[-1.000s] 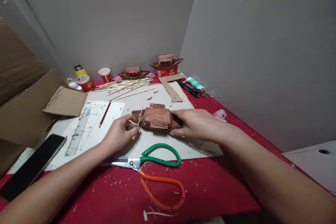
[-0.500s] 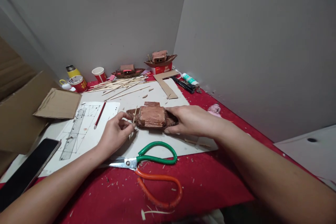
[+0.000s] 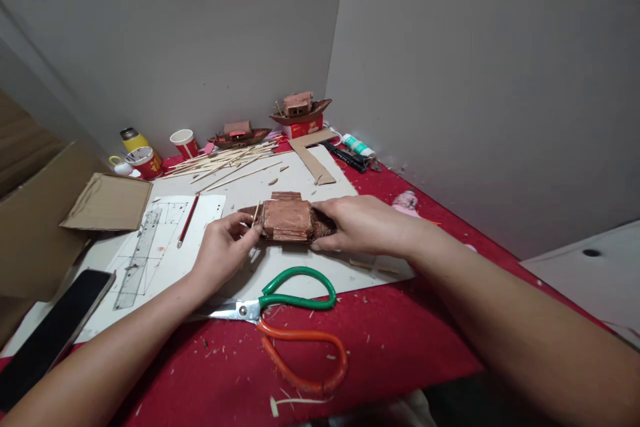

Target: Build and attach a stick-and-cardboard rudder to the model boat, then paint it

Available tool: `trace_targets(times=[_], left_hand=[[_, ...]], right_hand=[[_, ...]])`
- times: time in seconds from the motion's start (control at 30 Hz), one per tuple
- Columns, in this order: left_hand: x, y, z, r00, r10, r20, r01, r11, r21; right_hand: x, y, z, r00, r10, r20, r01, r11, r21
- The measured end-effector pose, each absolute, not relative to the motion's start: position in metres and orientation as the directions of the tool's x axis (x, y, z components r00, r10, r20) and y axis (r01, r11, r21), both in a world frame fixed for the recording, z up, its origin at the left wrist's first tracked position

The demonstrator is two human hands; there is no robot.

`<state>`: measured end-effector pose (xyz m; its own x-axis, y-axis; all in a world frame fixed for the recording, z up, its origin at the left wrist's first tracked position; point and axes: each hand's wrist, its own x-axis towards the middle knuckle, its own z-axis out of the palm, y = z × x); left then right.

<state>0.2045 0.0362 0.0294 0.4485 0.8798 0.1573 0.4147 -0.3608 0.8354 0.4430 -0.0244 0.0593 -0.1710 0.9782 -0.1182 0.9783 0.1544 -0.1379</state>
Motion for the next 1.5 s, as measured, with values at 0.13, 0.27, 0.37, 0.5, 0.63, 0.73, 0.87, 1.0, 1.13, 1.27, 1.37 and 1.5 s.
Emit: trace_targets(times=[0.13, 0.27, 0.37, 0.5, 0.63, 0.73, 0.87, 1.0, 1.13, 1.27, 1.37, 1.5], left_hand=[[0.2046, 0.0364, 0.0293, 0.457, 0.878, 0.145, 0.397, -0.347, 0.850], [0.2055, 0.0363, 0.0292, 0.458, 0.874, 0.163, 0.423, -0.376, 0.824], [0.2060, 0.0356, 0.0293, 0.463, 0.864, 0.197, 0.447, -0.419, 0.790], [0.2064, 0.0351, 0.0294, 0.459, 0.862, 0.216, 0.457, -0.437, 0.775], [0.2063, 0.0357, 0.0285, 0.454, 0.862, 0.226, 0.457, -0.443, 0.771], [0.2063, 0.0360, 0.0279, 0.459, 0.857, 0.233, 0.439, -0.447, 0.779], [0.2062, 0.0359, 0.0276, 0.456, 0.865, 0.211, 0.444, -0.427, 0.788], [0.2058, 0.0367, 0.0266, 0.452, 0.866, 0.212, 0.455, -0.429, 0.781], [0.2052, 0.0382, 0.0254, 0.450, 0.863, 0.231, 0.456, -0.444, 0.771], [0.2052, 0.0384, 0.0255, 0.448, 0.860, 0.246, 0.450, -0.454, 0.769], [0.2054, 0.0380, 0.0260, 0.446, 0.860, 0.247, 0.436, -0.450, 0.779], [0.2060, 0.0378, 0.0268, 0.440, 0.863, 0.248, 0.451, -0.451, 0.770]], right_hand=[[0.4426, -0.0253, 0.0600, -0.164, 0.979, -0.119, 0.979, 0.147, -0.140], [0.4430, -0.0249, 0.0589, -0.160, 0.979, -0.124, 0.982, 0.144, -0.126], [0.4433, -0.0245, 0.0578, -0.167, 0.979, -0.117, 0.981, 0.153, -0.120], [0.4428, -0.0246, 0.0579, -0.169, 0.979, -0.111, 0.980, 0.155, -0.122], [0.4422, -0.0249, 0.0587, -0.159, 0.980, -0.119, 0.982, 0.144, -0.122], [0.4424, -0.0251, 0.0587, -0.153, 0.981, -0.121, 0.982, 0.137, -0.131], [0.4422, -0.0250, 0.0584, -0.152, 0.982, -0.113, 0.981, 0.137, -0.135], [0.4411, -0.0249, 0.0591, -0.152, 0.983, -0.106, 0.982, 0.138, -0.126], [0.4406, -0.0245, 0.0593, -0.151, 0.982, -0.110, 0.979, 0.133, -0.151], [0.4405, -0.0240, 0.0589, -0.148, 0.983, -0.110, 0.980, 0.130, -0.153], [0.4402, -0.0238, 0.0591, -0.152, 0.982, -0.110, 0.978, 0.133, -0.160], [0.4405, -0.0241, 0.0592, -0.160, 0.982, -0.097, 0.976, 0.144, -0.162]])
